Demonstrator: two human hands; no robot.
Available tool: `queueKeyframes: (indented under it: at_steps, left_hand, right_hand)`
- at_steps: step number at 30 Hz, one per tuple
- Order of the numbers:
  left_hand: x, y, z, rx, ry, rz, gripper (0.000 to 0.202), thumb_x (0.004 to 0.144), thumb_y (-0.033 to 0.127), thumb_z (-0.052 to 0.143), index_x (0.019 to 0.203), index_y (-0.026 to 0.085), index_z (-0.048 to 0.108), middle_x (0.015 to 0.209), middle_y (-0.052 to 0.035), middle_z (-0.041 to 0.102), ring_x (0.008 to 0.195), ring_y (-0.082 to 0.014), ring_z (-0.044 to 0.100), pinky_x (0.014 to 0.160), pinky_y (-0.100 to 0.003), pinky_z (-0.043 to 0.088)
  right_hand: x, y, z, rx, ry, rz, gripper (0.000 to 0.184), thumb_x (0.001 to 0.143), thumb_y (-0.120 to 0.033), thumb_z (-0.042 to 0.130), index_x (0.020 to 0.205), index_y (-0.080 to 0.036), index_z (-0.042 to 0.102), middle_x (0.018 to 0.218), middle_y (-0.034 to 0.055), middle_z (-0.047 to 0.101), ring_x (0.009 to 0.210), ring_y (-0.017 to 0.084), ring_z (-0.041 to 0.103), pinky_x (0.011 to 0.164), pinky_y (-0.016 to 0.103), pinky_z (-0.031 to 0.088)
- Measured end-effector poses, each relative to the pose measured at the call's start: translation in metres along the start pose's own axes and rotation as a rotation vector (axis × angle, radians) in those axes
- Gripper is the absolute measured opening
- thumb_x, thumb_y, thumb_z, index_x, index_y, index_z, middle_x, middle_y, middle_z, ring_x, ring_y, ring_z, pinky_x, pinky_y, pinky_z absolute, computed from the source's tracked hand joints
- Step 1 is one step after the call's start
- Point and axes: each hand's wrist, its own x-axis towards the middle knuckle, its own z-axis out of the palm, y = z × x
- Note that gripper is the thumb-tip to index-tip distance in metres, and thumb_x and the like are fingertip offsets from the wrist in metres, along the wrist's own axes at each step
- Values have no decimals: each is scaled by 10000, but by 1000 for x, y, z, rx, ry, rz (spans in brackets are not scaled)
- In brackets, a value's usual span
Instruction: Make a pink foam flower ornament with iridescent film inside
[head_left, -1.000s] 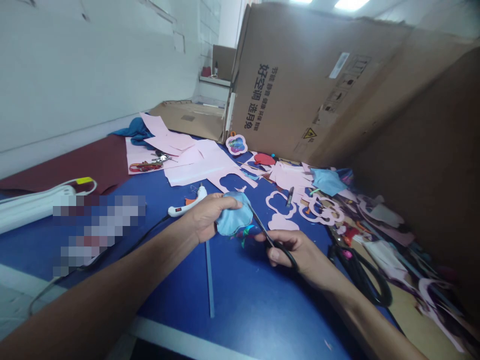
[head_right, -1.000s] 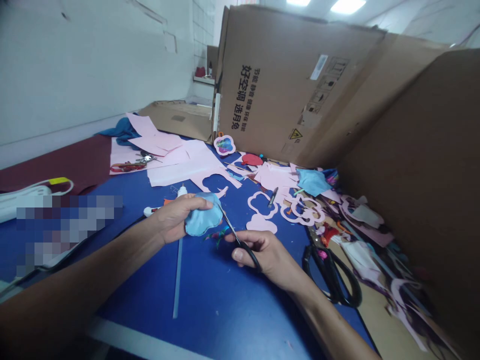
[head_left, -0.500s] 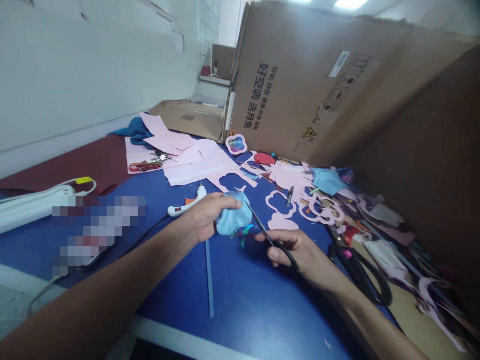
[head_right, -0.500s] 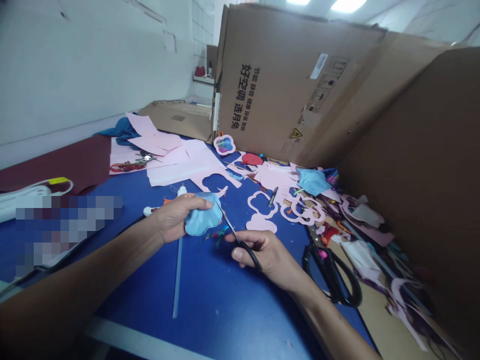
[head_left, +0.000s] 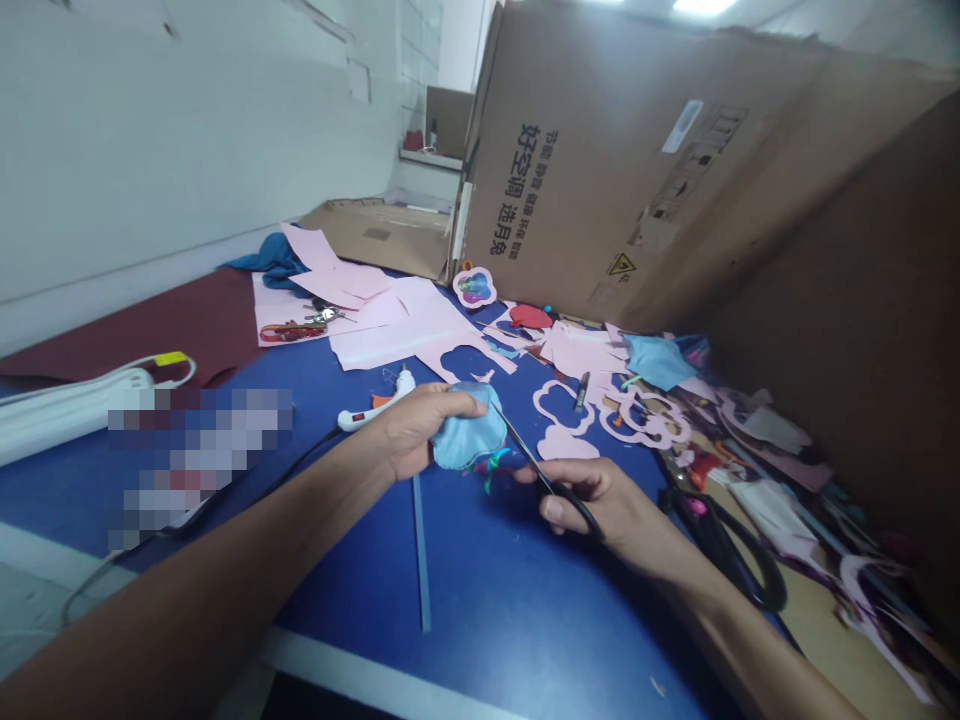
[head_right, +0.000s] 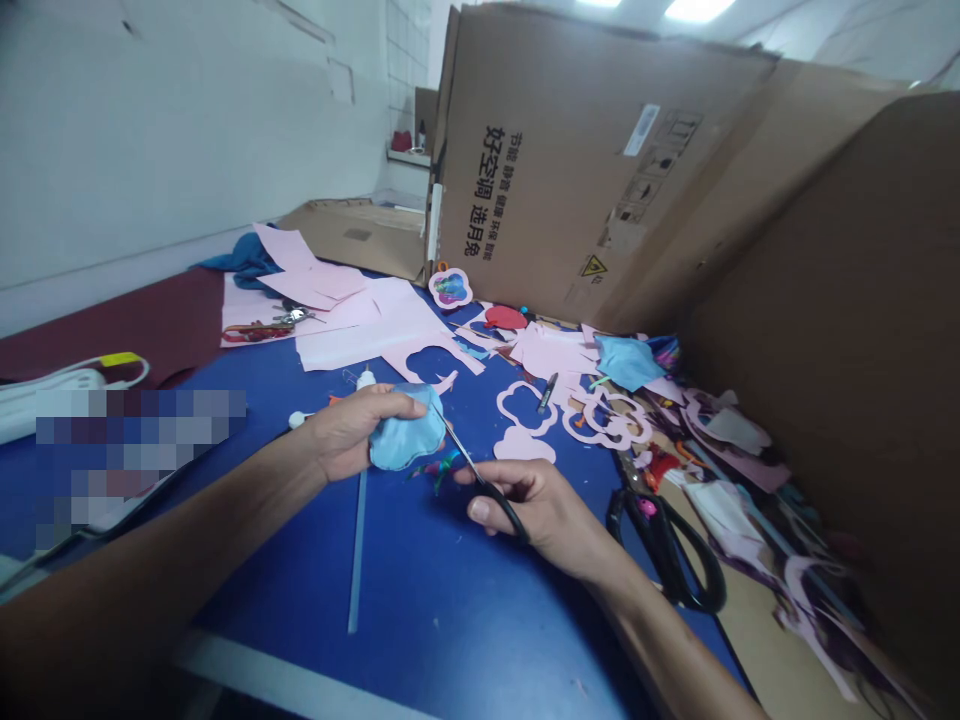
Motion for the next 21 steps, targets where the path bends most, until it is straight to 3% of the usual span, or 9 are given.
queueKeyframes:
  at_steps: [5,12,21]
  left_hand:
    - [0,1,-1,14,-27,-5,176,655,215,822,767,129,716,752,-111,740,656,-227,729,609,-324,589]
    - [-1,4,-4,12,-57,-23,205,666,191,814,836,90,762,853,-193,792,695,-251,757,647,-348,621]
    - [-3,6,-7,15,-111,-22,155,692,177,814,812,96,757,804,-174,787,653,-220,738,652,-324,604]
  right_hand:
    - [-1,-1,-1,-14,-11,-7,522,849,-574,856,1201,-188,841,662,-19,605,590,109,468,577,252,394]
    - [-3,0,-2,-20,-24,17,566,843,-598,855,1229,-184,833,665,-15,585,601,111,452,559,245,370]
    - [-4,1,-4,-15,-55,18,560,852,-605,847,1223,-186,833,658,-35,487,607,104,344,540,244,276]
